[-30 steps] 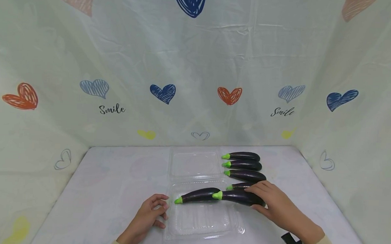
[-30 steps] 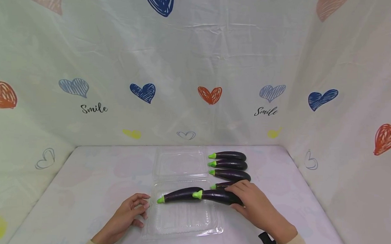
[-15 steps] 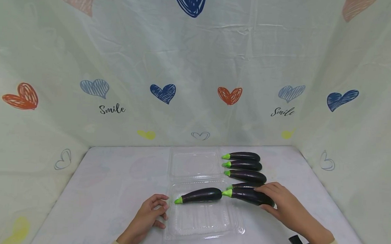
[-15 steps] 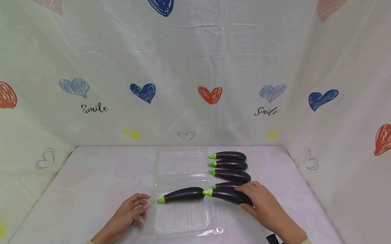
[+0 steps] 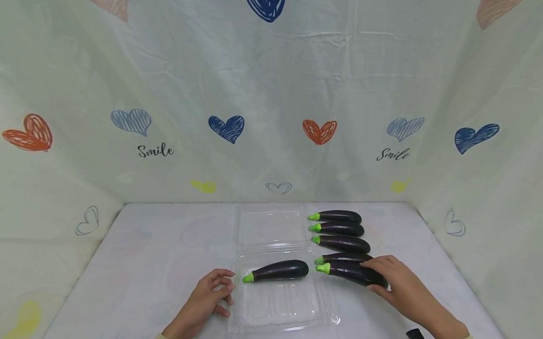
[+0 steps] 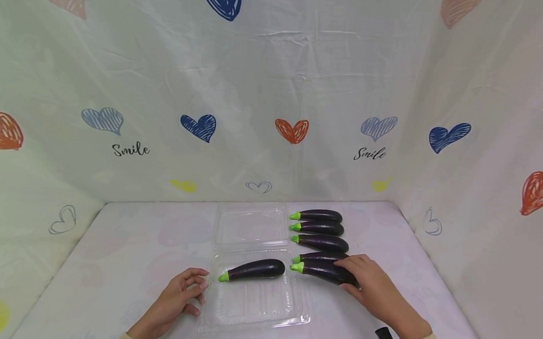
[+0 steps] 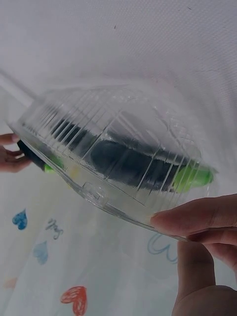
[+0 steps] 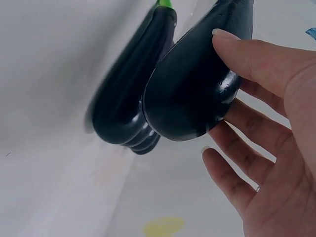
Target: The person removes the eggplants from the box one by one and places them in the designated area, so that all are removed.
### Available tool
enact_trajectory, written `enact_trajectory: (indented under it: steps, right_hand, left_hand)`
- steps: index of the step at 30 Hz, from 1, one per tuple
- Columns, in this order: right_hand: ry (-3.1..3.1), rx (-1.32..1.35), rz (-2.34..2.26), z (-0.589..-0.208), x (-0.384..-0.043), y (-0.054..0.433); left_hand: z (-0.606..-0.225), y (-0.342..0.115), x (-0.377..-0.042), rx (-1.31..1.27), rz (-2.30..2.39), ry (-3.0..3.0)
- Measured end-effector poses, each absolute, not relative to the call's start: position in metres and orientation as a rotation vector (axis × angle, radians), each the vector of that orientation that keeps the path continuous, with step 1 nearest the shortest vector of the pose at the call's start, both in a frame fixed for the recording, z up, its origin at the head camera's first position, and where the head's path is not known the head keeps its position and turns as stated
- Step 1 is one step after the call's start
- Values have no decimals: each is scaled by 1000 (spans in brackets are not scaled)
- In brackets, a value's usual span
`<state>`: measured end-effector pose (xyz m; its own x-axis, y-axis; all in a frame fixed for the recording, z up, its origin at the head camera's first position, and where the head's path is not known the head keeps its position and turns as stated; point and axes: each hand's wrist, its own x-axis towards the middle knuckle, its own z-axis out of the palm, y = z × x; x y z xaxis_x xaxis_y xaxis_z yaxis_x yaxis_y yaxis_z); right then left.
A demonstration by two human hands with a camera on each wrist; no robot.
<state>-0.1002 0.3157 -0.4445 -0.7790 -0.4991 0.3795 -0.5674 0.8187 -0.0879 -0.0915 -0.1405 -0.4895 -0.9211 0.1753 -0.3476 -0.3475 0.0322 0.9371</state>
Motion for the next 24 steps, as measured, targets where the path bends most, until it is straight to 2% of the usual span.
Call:
enact_trajectory:
  steps: [24]
  right_hand:
    - [-2781, 615, 320, -461, -100, 336]
  left_hand:
    - [-488, -139, -91, -194, 1952, 1964]
